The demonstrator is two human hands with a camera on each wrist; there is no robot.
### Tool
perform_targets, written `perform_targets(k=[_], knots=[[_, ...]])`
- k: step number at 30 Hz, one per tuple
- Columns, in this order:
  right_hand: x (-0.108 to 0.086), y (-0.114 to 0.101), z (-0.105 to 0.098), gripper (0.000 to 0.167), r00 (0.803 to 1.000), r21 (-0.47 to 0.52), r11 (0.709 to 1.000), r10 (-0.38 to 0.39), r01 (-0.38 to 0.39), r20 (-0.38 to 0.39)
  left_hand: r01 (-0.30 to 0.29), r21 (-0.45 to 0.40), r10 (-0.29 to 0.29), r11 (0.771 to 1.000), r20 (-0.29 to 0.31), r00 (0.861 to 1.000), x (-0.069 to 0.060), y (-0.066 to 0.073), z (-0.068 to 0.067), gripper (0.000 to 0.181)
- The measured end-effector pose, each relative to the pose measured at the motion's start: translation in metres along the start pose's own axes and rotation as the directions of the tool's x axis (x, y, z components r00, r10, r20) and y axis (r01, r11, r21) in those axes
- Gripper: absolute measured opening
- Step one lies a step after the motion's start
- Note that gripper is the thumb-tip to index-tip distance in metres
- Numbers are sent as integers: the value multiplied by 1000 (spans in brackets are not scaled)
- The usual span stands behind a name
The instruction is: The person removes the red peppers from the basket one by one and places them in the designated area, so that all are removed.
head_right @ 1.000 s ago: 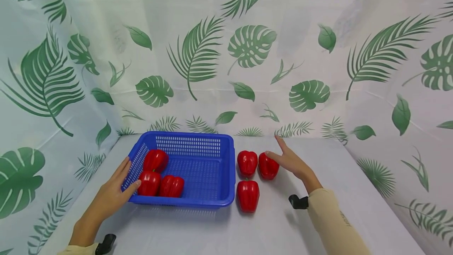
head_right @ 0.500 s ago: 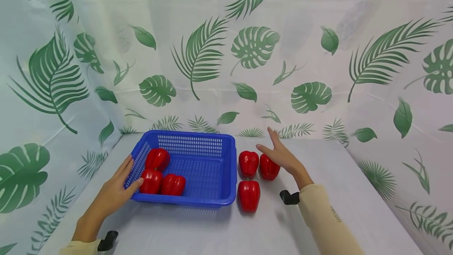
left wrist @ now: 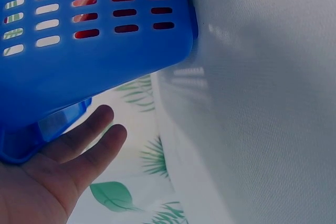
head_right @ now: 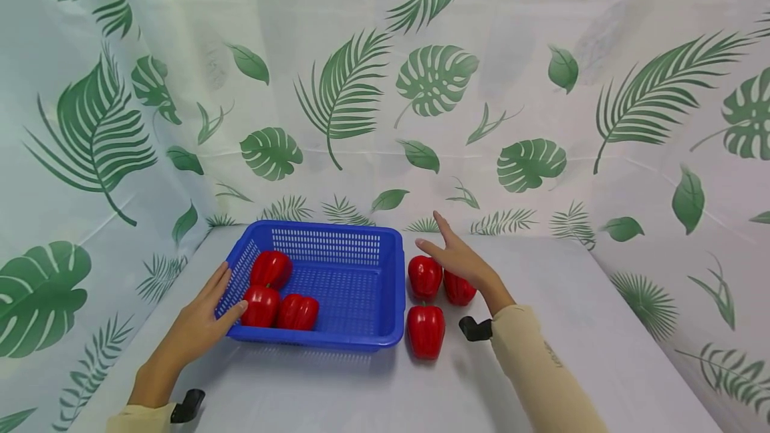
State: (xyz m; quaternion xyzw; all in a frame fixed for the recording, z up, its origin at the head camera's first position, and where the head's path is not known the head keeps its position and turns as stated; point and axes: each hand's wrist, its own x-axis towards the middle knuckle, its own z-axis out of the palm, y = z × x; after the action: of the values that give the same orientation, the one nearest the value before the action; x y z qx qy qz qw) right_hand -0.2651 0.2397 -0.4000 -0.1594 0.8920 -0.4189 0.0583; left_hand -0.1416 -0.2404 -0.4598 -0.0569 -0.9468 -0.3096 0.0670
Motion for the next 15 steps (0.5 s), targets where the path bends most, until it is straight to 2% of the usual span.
perform_targets(k=[10,15], knots=[[5,-21,11,92,999,67,998,0,-2,36,7,-3,-7,1000,11,1000,-1,2,0,91],[8,-33,18,88,999,65,998,-1,-2,41,16,-5,-16,1000,17,1000,0,1,0,92]])
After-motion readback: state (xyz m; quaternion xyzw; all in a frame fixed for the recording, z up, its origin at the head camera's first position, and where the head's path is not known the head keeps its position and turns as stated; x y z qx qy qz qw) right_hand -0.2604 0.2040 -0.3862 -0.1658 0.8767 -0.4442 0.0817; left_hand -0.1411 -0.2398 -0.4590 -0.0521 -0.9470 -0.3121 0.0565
